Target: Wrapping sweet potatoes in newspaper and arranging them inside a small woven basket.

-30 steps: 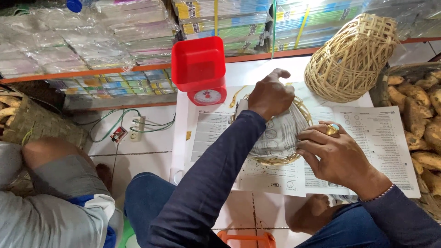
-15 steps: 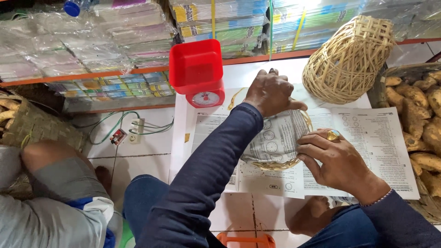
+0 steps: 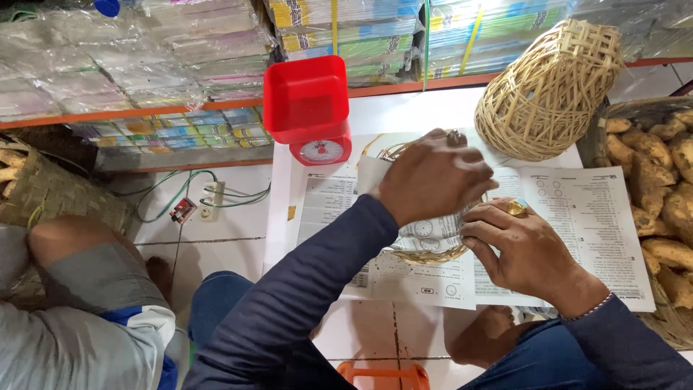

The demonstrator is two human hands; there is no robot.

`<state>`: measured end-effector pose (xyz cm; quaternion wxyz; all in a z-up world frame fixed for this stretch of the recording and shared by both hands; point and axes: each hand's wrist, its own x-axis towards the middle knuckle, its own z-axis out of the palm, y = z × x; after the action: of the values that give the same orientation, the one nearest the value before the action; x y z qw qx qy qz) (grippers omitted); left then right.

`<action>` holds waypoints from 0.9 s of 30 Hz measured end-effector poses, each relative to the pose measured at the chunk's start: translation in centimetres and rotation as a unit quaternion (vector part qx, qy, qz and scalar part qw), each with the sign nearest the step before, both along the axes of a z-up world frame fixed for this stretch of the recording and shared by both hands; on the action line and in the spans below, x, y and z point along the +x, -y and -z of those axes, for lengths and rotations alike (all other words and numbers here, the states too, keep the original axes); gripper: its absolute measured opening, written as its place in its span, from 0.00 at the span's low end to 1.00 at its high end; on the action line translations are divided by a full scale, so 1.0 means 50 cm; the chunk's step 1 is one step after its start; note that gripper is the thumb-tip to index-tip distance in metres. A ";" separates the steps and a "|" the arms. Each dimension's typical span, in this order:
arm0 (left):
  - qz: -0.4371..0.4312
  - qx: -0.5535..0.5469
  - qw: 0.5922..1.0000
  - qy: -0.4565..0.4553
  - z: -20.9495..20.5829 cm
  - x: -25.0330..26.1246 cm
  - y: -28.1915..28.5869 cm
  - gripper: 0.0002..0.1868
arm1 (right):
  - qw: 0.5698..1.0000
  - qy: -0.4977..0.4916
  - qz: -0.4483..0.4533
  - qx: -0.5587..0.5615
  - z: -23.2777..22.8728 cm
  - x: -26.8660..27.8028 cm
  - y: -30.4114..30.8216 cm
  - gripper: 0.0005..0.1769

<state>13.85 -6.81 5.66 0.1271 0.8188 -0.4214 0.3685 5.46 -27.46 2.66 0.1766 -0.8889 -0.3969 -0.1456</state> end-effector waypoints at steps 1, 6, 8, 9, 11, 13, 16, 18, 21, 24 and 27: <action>0.041 0.029 0.997 -0.052 0.022 -0.007 -0.007 0.12 | 1.000 -0.001 0.002 -0.012 -0.001 0.000 0.000 0.09; 0.072 0.061 0.980 -0.177 0.102 -0.015 -0.049 0.16 | 1.000 0.006 0.001 -0.019 -0.006 -0.001 -0.002 0.10; 0.039 0.039 0.982 -0.182 0.098 -0.030 -0.051 0.23 | 0.999 0.022 0.013 -0.033 -0.001 -0.003 0.000 0.11; 0.038 0.038 0.982 -0.182 0.105 -0.031 -0.048 0.23 | 0.999 0.023 0.012 -0.033 0.000 -0.004 0.002 0.11; 0.015 0.103 0.954 -0.279 0.117 -0.033 -0.046 0.38 | 0.998 0.037 0.008 -0.057 0.000 -0.004 0.002 0.16; 0.028 0.086 0.951 -0.296 0.111 -0.029 -0.047 0.39 | 0.998 0.021 0.017 -0.055 -0.005 -0.002 -0.001 0.15; 0.036 0.082 0.947 -0.309 0.122 -0.022 -0.048 0.40 | 0.998 -0.009 0.043 -0.047 -0.022 0.019 -0.008 0.14; 0.030 0.096 0.946 -0.307 0.121 -0.030 -0.046 0.40 | 0.997 -0.022 0.060 -0.040 -0.035 0.037 -0.013 0.14; -0.023 0.067 0.973 -0.220 0.086 -0.062 -0.051 0.36 | 0.996 0.002 0.091 0.015 -0.062 0.065 -0.034 0.17; -0.068 -0.059 0.968 -0.233 0.040 -0.119 -0.080 0.19 | 0.994 -0.026 0.101 0.031 -0.087 0.082 -0.065 0.14; -0.184 -0.264 0.932 -0.166 0.026 -0.162 -0.140 0.04 | 0.996 -0.036 0.071 0.029 -0.083 0.095 -0.089 0.10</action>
<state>5.74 0.18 4.36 0.3363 0.8686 -0.1236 0.3423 10.20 -23.02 6.80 0.2059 -0.9137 -0.3222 -0.1377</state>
